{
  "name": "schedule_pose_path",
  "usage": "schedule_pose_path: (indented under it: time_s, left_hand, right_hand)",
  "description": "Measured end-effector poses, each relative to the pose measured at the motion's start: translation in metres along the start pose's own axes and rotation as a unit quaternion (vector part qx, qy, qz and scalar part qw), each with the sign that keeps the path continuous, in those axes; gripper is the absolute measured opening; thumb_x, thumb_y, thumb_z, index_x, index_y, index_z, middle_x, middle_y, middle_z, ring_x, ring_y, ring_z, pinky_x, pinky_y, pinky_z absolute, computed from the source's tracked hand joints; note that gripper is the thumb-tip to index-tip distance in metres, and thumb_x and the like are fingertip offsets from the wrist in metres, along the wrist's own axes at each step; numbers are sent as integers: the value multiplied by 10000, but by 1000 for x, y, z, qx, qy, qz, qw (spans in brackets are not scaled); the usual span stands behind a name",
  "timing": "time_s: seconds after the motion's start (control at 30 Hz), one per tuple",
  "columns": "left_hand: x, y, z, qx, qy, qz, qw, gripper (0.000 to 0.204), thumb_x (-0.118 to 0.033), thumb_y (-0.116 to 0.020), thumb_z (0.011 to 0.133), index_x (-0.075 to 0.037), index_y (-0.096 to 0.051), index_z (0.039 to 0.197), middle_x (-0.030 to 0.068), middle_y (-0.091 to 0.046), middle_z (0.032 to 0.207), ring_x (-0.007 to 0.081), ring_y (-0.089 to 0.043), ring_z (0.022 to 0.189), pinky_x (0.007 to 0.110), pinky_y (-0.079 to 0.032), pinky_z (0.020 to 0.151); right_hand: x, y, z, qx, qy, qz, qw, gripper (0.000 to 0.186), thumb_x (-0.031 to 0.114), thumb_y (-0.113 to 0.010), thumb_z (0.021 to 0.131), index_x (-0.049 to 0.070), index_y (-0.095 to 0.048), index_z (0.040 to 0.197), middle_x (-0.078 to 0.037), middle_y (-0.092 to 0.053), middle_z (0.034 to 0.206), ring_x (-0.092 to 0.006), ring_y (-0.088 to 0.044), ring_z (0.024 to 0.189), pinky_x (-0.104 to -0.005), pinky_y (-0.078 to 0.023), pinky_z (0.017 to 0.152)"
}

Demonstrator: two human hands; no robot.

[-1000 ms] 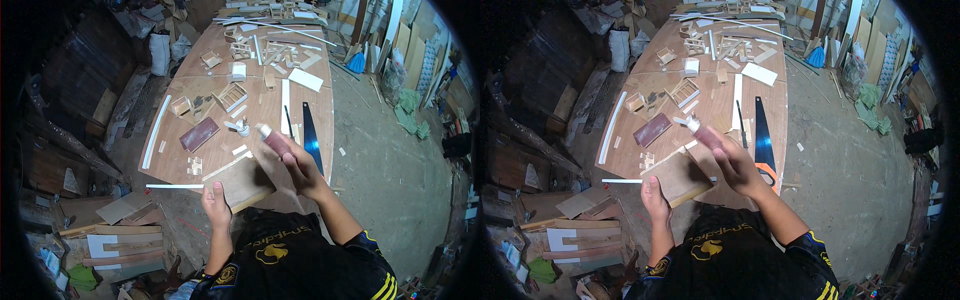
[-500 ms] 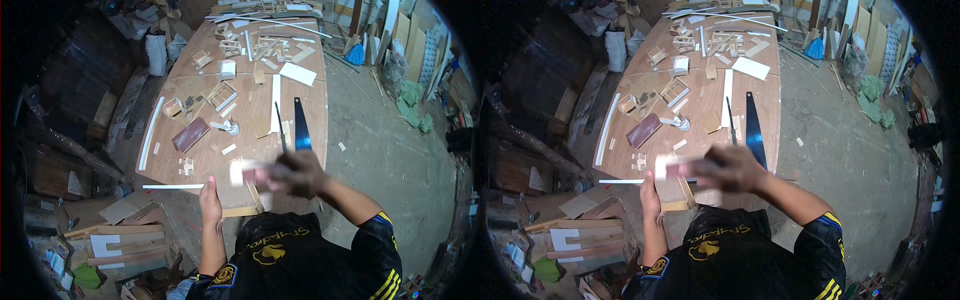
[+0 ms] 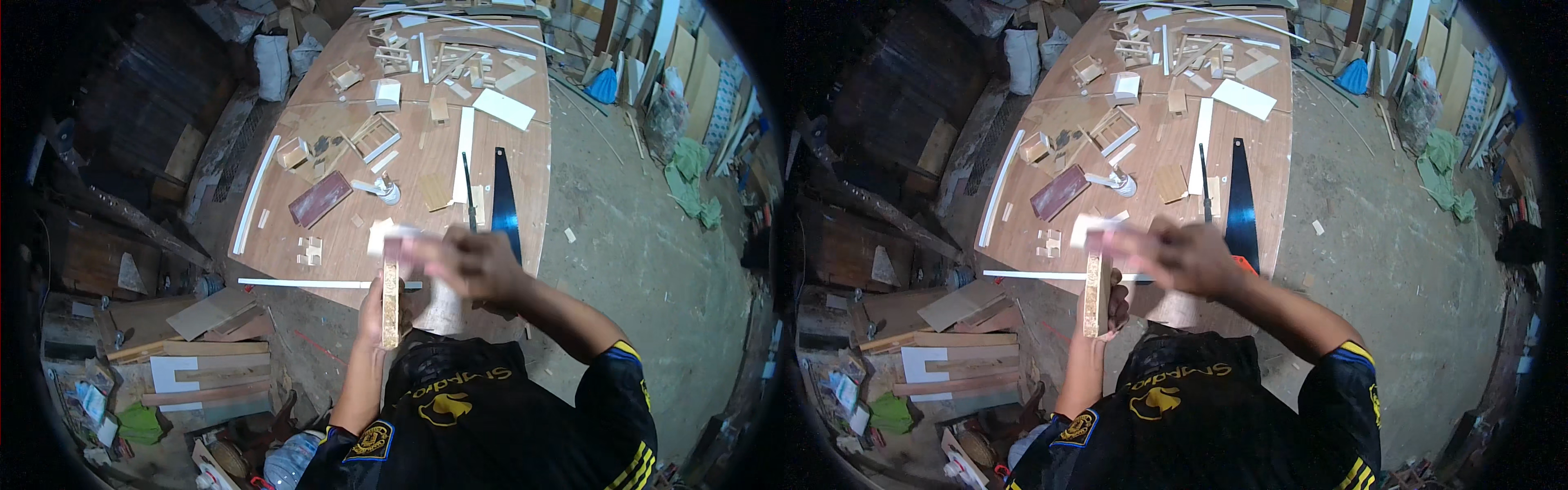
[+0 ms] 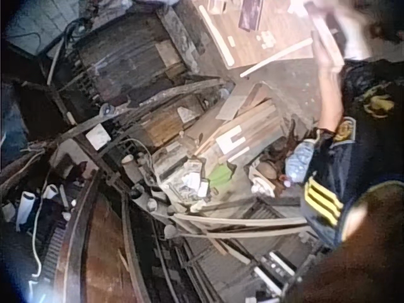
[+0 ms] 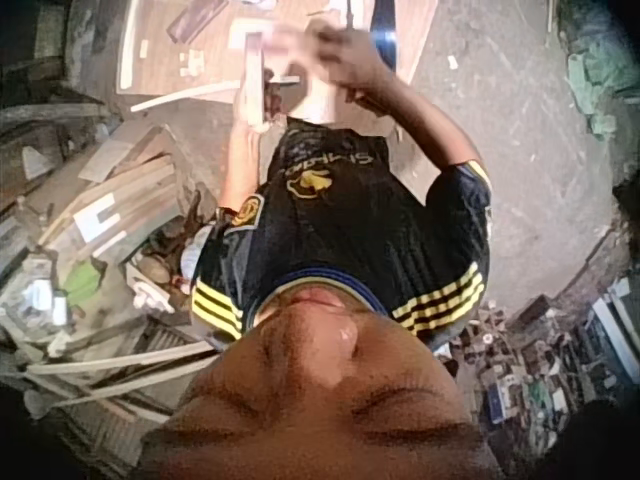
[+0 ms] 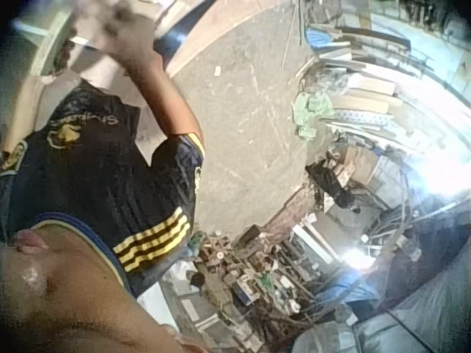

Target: Sawing, sanding, and gluing wooden pieces to assemble a small structure in a workshop.

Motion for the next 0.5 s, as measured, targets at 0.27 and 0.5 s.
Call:
schedule_pose_path:
  time_s: [0.27, 0.5]
  left_hand:
    - [21, 0, -14, 58, -40, -187, 980, 380, -399, -439, 1029, -35, -536, 1084, 120, -550, 687, 233, -531, 434, 336, -397, 333]
    - [3, -15, -25, 219, -38, -185, 957, 547, -491, -326, 1038, 33, -414, 1169, 260, -575, 748, 359, -603, 545, 380, -438, 387]
  right_hand:
    - [31, -19, 17, 29, 70, -7, 997, 425, 205, -661, 896, 300, -600, 1306, -37, -643, 834, -142, -607, 630, -263, -453, 503]
    - [49, -19, 31, 51, -50, 38, 997, 518, 215, -715, 869, 292, -579, 1362, -49, -554, 765, -186, -560, 531, -330, -441, 434]
Point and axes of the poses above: each hand's wrist, its own z-axis towards the middle knuckle, its own y-axis out of the back of the hand, x = y × z, the point moved 5 cm from there along z, towards the middle knuckle
